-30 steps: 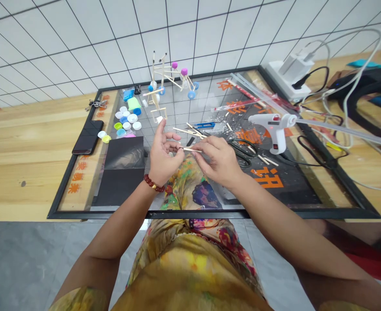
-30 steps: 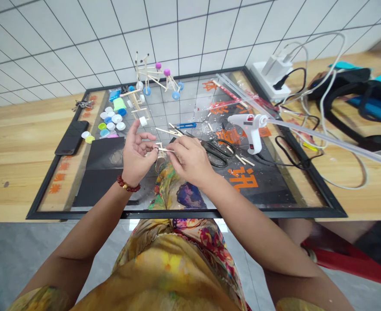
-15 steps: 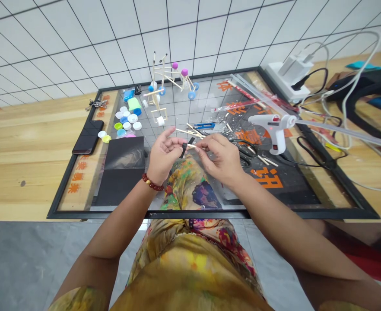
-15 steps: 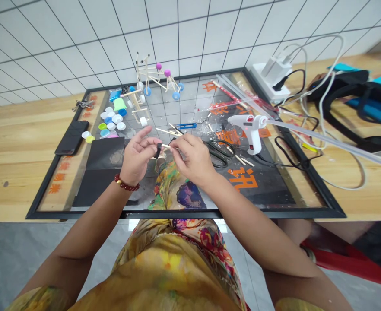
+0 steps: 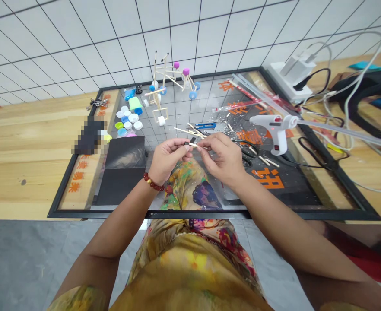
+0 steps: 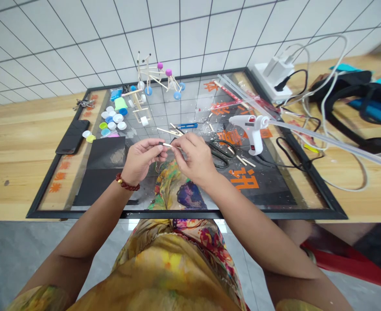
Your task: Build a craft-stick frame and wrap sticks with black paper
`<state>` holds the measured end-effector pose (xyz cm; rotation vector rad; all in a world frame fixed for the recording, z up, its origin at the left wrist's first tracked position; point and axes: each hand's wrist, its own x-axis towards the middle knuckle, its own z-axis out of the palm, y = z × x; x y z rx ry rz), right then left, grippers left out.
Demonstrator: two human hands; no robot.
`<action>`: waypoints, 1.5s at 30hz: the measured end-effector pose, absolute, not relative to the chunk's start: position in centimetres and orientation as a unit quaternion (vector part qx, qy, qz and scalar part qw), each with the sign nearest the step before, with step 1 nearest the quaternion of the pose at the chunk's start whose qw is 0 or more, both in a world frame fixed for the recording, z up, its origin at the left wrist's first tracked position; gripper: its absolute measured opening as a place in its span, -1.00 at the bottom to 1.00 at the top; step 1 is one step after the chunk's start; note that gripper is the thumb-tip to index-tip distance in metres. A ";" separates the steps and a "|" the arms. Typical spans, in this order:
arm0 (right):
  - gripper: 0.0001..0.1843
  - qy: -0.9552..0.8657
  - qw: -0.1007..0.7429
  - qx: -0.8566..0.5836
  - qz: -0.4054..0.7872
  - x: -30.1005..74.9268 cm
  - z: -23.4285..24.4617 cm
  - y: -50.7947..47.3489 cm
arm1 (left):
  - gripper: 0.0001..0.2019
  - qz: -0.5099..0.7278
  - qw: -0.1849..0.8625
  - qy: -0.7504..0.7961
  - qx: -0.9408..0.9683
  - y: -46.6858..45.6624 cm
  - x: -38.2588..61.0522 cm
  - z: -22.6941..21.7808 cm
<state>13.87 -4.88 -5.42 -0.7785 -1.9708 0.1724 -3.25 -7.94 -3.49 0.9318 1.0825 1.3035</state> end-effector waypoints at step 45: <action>-0.79 -0.827 0.466 -0.314 0.002 14.2 -6.2 -4.6 | -0.77 0.538 0.563 0.495 0.386 -8.0 -3.3 -3.5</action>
